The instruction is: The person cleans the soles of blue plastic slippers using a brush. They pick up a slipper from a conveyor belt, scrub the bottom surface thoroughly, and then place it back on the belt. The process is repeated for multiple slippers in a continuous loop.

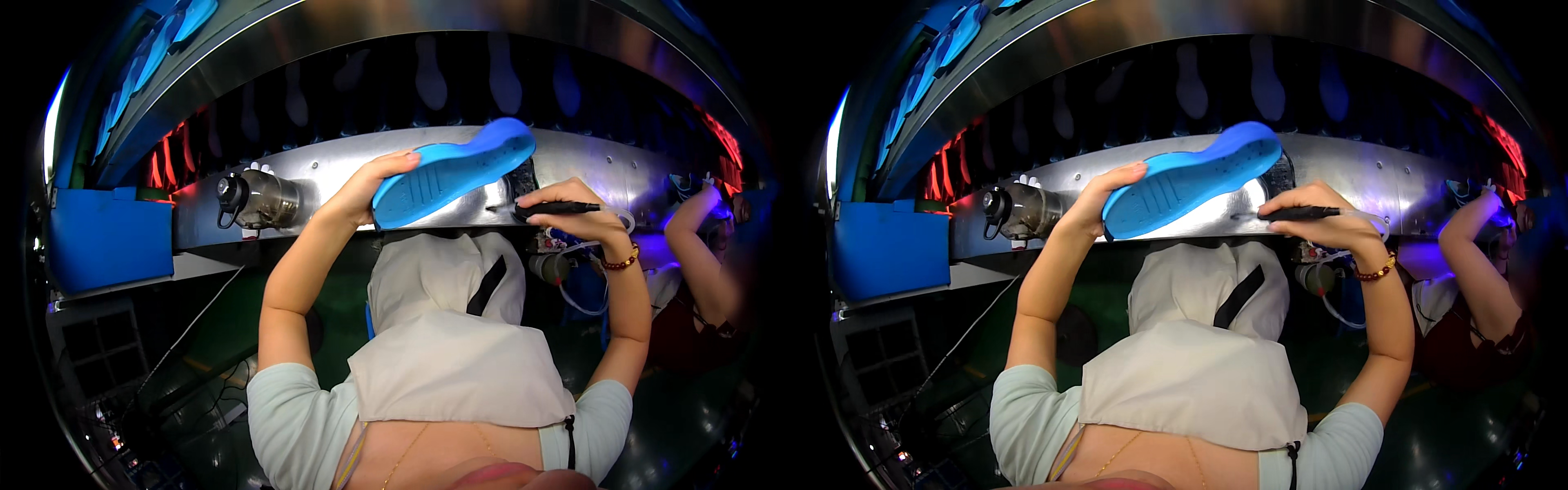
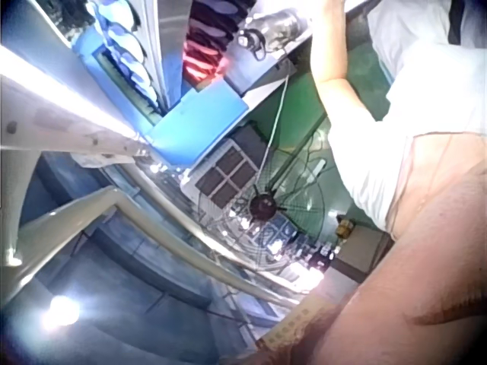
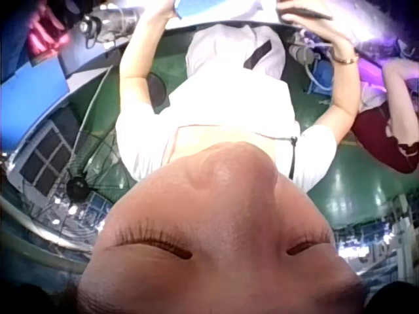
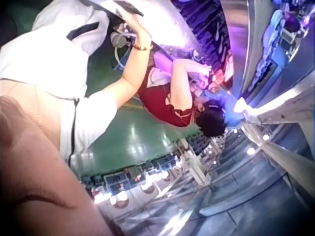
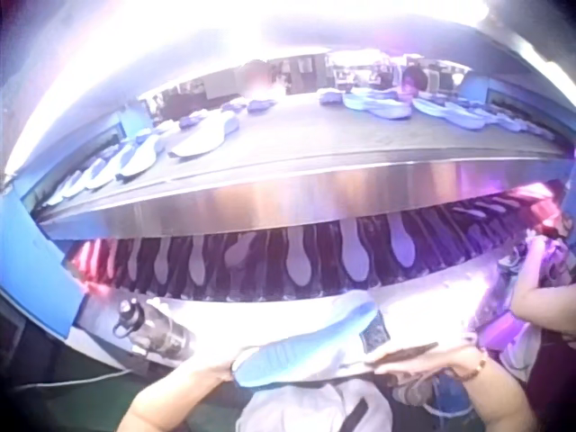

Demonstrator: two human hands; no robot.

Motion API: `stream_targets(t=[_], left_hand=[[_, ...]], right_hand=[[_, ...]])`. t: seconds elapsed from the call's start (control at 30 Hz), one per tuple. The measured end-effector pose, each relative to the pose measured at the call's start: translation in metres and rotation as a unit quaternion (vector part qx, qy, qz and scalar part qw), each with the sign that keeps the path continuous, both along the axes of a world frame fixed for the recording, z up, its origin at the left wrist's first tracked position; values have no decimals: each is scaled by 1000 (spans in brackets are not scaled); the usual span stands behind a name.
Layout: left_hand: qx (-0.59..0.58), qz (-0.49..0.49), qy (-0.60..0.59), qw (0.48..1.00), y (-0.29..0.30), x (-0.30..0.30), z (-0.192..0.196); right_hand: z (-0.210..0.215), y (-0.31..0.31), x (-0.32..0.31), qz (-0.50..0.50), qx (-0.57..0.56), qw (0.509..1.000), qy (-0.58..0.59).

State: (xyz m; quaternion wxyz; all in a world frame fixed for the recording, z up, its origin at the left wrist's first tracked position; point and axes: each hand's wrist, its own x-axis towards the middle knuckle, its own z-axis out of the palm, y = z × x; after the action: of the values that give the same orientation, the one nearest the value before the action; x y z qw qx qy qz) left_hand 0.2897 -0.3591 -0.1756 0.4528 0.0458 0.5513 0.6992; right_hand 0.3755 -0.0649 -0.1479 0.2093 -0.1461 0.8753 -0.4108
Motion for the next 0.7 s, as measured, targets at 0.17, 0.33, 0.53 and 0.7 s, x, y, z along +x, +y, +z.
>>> stream_targets(t=[0.17, 0.33, 0.53, 0.7], left_hand=[[176, 65, -124, 974, 20, 9, -19], [244, 95, -130, 956, 36, 16, -36], [249, 129, -149, 948, 39, 23, -44], [264, 159, -153, 939, 43, 32, -50]], right_hand=[[-9, -37, 16, -117, -392, 908, -88], [-45, -52, 4, -198, -340, 918, 52], [-61, -42, 4, -329, -313, 875, 165], [-75, -28, -20, -395, -246, 865, 188]])
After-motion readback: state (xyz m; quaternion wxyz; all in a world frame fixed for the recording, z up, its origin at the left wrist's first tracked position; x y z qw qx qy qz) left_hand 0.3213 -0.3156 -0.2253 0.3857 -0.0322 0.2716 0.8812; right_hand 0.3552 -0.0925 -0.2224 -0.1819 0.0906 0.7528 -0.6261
